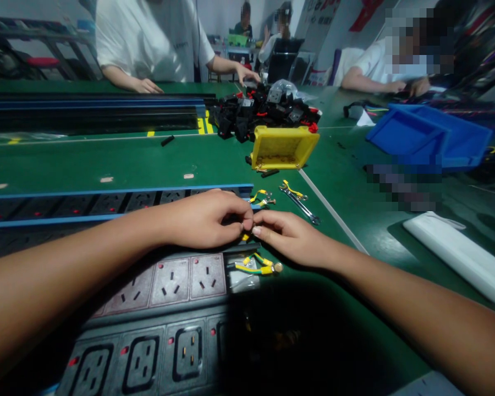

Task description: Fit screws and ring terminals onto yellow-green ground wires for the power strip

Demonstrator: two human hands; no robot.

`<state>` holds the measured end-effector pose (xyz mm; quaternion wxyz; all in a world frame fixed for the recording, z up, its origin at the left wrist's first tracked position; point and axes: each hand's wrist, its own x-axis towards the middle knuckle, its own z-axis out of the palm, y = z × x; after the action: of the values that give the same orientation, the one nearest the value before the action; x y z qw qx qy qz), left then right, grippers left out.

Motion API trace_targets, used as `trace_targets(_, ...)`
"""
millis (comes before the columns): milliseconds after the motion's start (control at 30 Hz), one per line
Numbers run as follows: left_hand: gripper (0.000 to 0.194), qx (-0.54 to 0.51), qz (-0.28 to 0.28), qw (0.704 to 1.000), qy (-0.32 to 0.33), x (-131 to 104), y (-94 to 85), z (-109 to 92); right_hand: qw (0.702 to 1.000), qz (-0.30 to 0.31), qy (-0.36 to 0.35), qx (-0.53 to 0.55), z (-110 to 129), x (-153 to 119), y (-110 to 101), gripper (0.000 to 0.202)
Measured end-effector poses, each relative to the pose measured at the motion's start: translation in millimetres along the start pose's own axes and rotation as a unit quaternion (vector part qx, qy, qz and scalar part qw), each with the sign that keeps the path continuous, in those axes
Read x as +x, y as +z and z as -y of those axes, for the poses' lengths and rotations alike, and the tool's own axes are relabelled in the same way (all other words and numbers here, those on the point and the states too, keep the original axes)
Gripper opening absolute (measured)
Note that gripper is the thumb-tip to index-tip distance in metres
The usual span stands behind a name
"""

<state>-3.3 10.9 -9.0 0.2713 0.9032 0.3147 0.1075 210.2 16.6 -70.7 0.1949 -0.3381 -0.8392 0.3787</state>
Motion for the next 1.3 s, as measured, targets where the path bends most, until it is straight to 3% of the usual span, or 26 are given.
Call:
trace_targets(167,0.022,0.006,-0.004,1.0,-0.015,-1.0,1.0,-0.2,0.998,-0.011,0.025,-0.05,3.2,-2.7,-0.8,0.017)
trace_targets(367,0.023,0.022,-0.001,1.0,-0.009,-1.4,0.3,-0.3,0.996,-0.002,0.005,-0.086,4.1,-2.4,-2.0,0.025)
trace_targets(600,0.021,0.055,0.004,0.998,-0.003,-1.8,-0.1,-2.0,0.998,0.024,-0.019,-0.054,-0.5,-2.6,-5.8,0.019)
trace_targets(1300,0.023,0.122,0.021,0.992,-0.008,1.5,2.5,-8.1,1.0,0.025,-0.011,0.012,-3.7,-1.0,-5.5,0.017)
